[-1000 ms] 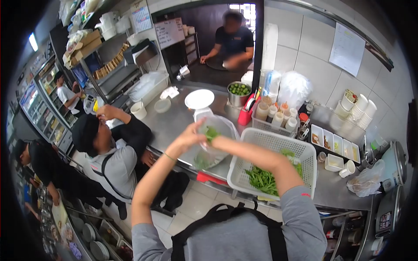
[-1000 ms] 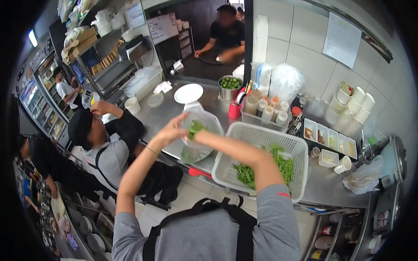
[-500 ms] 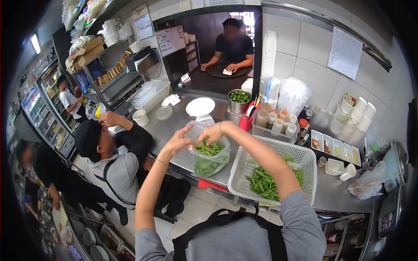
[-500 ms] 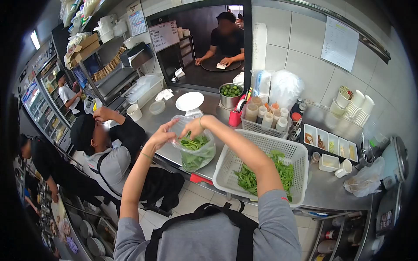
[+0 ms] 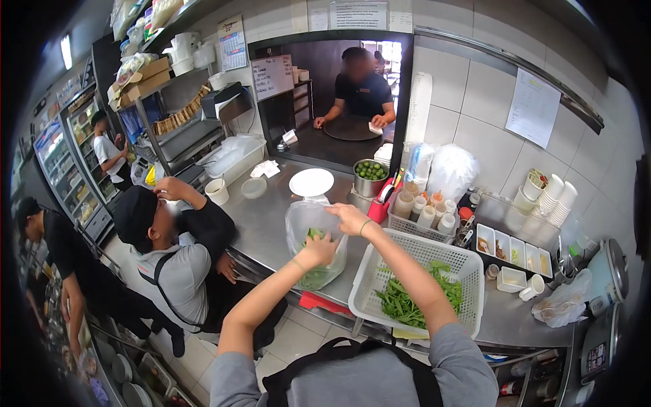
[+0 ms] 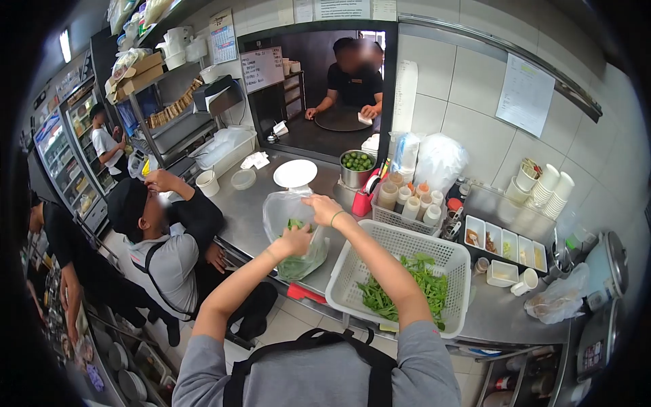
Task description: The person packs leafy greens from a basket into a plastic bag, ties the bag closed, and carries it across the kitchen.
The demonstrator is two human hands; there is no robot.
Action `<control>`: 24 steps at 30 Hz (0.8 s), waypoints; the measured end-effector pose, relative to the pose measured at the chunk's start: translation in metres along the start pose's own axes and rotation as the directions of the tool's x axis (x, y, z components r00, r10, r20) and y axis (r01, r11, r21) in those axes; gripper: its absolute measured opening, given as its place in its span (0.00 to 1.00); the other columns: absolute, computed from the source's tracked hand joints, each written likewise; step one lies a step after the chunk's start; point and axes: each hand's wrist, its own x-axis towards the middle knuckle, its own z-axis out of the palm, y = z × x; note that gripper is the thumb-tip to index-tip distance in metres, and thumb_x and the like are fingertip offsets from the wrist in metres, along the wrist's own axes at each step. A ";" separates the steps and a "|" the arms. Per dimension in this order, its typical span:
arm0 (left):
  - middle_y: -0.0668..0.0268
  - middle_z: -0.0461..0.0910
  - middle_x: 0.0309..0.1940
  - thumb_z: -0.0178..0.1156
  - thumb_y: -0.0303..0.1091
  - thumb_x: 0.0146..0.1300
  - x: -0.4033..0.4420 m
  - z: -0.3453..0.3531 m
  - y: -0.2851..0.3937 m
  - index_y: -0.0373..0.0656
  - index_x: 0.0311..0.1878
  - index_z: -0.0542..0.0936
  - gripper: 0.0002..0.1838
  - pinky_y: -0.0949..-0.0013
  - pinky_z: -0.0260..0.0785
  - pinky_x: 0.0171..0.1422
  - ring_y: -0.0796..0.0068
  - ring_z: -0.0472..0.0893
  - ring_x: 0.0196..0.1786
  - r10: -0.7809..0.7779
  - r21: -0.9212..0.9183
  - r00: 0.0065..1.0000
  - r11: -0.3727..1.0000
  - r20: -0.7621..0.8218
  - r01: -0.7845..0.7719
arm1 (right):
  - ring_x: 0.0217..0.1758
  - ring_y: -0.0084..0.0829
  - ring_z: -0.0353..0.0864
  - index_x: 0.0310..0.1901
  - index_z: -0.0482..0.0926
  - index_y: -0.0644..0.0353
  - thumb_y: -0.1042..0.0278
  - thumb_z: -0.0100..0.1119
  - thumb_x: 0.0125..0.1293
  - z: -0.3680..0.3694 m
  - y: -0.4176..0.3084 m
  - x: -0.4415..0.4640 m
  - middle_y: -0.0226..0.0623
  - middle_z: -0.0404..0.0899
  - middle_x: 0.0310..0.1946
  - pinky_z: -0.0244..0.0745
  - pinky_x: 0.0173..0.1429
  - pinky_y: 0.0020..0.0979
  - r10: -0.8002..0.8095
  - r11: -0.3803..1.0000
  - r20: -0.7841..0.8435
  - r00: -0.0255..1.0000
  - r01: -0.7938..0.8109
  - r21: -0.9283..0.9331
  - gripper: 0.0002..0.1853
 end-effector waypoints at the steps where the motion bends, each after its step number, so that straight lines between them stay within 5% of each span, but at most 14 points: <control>1: 0.52 0.66 0.55 0.46 0.34 0.57 0.007 0.013 -0.002 0.43 0.50 0.71 0.17 0.50 0.65 0.55 0.50 0.70 0.56 0.015 0.040 1.000 0.999 0.020 -0.016 | 0.54 0.45 0.71 0.58 0.68 0.53 0.83 0.50 0.45 0.002 0.004 0.001 0.42 0.71 0.51 0.69 0.55 0.41 -0.026 1.000 0.000 1.000 0.026 -0.009 0.32; 5: 0.53 0.58 0.61 0.39 0.38 0.60 0.034 0.059 -0.009 0.48 0.58 0.59 0.22 0.50 0.58 0.61 0.47 0.63 0.61 0.041 0.200 0.988 0.977 0.149 -0.070 | 0.57 0.44 0.69 0.58 0.67 0.54 0.86 0.50 0.43 0.012 0.015 -0.001 0.44 0.69 0.54 0.67 0.58 0.40 -0.107 0.993 0.015 0.994 0.106 0.047 0.35; 10: 0.54 0.47 0.69 0.30 0.43 0.65 0.055 0.091 -0.006 0.54 0.69 0.45 0.29 0.49 0.49 0.69 0.42 0.54 0.67 0.118 0.346 0.951 0.913 0.285 -0.217 | 0.57 0.43 0.70 0.54 0.72 0.55 0.85 0.50 0.45 -0.014 0.003 -0.013 0.45 0.70 0.54 0.67 0.58 0.39 0.014 0.998 0.116 0.993 -0.007 -0.056 0.30; 11: 0.54 0.46 0.69 0.37 0.48 0.63 0.068 0.101 -0.012 0.54 0.69 0.49 0.31 0.50 0.50 0.68 0.45 0.57 0.66 0.093 0.069 0.977 0.992 0.193 -0.108 | 0.56 0.43 0.70 0.52 0.74 0.56 0.85 0.50 0.45 -0.020 0.005 -0.012 0.46 0.71 0.52 0.68 0.58 0.39 0.018 0.996 0.149 0.989 -0.005 -0.087 0.28; 14: 0.49 0.51 0.67 0.44 0.54 0.60 0.007 -0.025 -0.005 0.49 0.65 0.60 0.32 0.53 0.52 0.67 0.46 0.61 0.64 0.098 -0.129 0.967 0.989 0.236 -0.069 | 0.52 0.43 0.74 0.47 0.77 0.58 0.86 0.50 0.46 -0.035 0.014 -0.001 0.48 0.75 0.47 0.71 0.54 0.38 0.074 0.989 0.220 0.973 -0.042 -0.143 0.24; 17: 0.49 0.63 0.61 0.49 0.65 0.53 0.000 -0.050 -0.038 0.47 0.62 0.65 0.39 0.56 0.55 0.66 0.47 0.65 0.60 0.195 -0.205 0.981 0.960 -0.001 -0.191 | 0.46 0.42 0.78 0.45 0.79 0.59 0.86 0.50 0.46 -0.056 0.016 0.002 0.49 0.78 0.41 0.73 0.50 0.36 0.083 0.988 0.330 0.940 -0.036 -0.147 0.22; 19: 0.49 0.70 0.53 0.49 0.69 0.50 -0.027 -0.088 -0.047 0.44 0.57 0.71 0.41 0.56 0.55 0.65 0.48 0.68 0.58 0.141 -0.322 0.979 0.943 0.145 -0.088 | 0.41 0.40 0.80 0.42 0.80 0.59 0.86 0.52 0.44 -0.068 0.014 0.007 0.47 0.79 0.39 0.75 0.45 0.34 0.150 0.987 0.423 0.894 -0.113 -0.110 0.20; 20: 0.49 0.74 0.49 0.50 0.71 0.49 -0.039 -0.100 -0.050 0.43 0.55 0.73 0.42 0.56 0.56 0.65 0.49 0.70 0.56 0.121 -0.372 0.968 0.928 0.219 -0.032 | 0.41 0.40 0.80 0.41 0.80 0.59 0.86 0.52 0.44 -0.071 0.017 0.010 0.46 0.80 0.38 0.75 0.45 0.33 0.075 0.989 0.434 0.898 -0.009 -0.151 0.20; 23: 0.51 0.79 0.40 0.53 0.62 0.54 -0.060 -0.095 -0.069 0.43 0.44 0.80 0.30 0.55 0.54 0.66 0.56 0.74 0.52 0.261 -0.095 0.911 0.965 0.320 -0.243 | 0.41 0.39 0.80 0.37 0.82 0.57 0.81 0.53 0.47 -0.068 0.048 0.015 0.42 0.81 0.36 0.73 0.47 0.33 -0.112 0.909 0.450 0.886 0.274 -0.314 0.15; 24: 0.54 0.79 0.40 0.55 0.58 0.54 -0.063 -0.089 -0.076 0.43 0.42 0.80 0.26 0.57 0.55 0.65 0.58 0.75 0.50 0.352 -0.109 0.912 0.936 0.210 -0.336 | 0.41 0.39 0.80 0.37 0.82 0.57 0.78 0.52 0.48 -0.073 0.051 0.014 0.43 0.81 0.35 0.73 0.47 0.33 -0.098 0.931 0.486 0.868 0.253 -0.264 0.14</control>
